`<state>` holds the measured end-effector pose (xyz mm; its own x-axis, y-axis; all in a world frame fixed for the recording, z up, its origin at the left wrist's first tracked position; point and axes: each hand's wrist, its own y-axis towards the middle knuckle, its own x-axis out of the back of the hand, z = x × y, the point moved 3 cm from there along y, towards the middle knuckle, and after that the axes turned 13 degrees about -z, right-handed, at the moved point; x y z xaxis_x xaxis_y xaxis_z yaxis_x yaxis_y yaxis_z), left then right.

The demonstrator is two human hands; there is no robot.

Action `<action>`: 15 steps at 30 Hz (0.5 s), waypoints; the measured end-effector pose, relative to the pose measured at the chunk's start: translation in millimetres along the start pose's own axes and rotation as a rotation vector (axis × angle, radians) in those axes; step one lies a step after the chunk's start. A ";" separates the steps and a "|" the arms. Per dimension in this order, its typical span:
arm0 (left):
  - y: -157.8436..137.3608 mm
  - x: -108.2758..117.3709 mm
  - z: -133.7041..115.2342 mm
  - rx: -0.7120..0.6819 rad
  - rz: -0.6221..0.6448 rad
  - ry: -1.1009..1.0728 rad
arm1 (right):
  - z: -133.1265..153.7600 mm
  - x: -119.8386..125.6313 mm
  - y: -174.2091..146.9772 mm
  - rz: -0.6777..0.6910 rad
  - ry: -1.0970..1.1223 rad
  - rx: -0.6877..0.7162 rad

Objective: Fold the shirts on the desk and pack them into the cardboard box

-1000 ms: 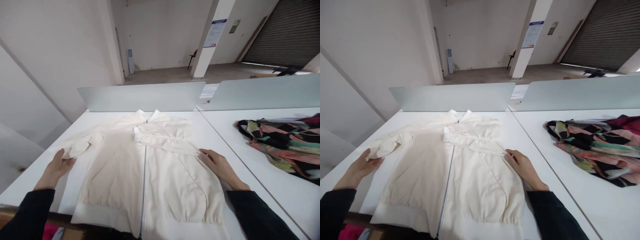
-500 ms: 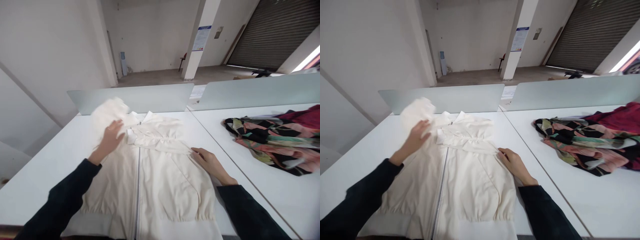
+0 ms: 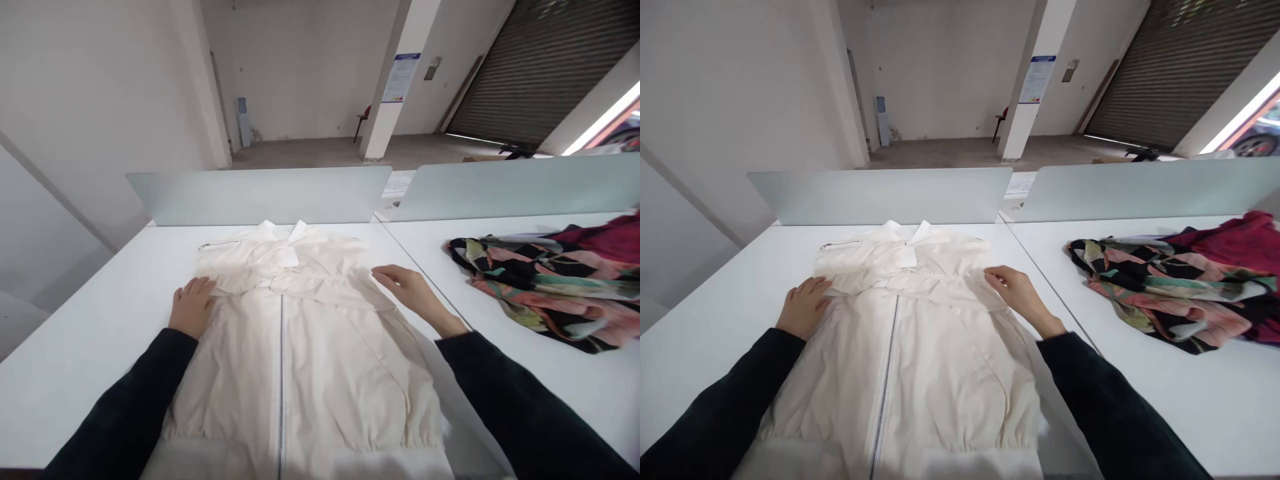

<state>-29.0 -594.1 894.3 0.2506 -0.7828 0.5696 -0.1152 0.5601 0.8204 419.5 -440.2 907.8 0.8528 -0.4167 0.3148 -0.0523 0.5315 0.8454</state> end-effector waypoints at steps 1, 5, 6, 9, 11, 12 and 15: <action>-3.8 -0.2 5.9 -0.002 -0.007 0.001 | 15.4 -10.4 15.6 0.049 0.005 0.023; -15.7 -4.6 20.2 0.031 -0.051 -0.036 | 76.9 -82.0 70.2 0.285 -0.021 0.109; -17.6 -6.2 21.8 0.046 -0.065 -0.039 | 88.0 -104.0 79.3 0.335 -0.042 0.096; -21.1 -11.1 23.8 0.102 -0.091 -0.033 | 109.1 -163.2 95.0 0.383 -0.127 -0.019; -22.1 -13.3 24.3 0.131 -0.094 -0.036 | 118.4 -189.5 99.0 0.353 -0.179 -0.060; -22.3 -13.8 24.7 0.141 -0.094 -0.036 | 122.7 -197.0 100.5 0.330 -0.197 -0.064; -22.9 -12.9 26.7 0.163 -0.096 -0.032 | 134.1 -194.7 105.5 0.264 -0.221 -0.041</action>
<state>-55.2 -604.1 869.5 0.2371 -0.8401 0.4879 -0.2471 0.4336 0.8666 178.2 -401.8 993.5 0.6796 -0.4082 0.6096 -0.2310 0.6696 0.7059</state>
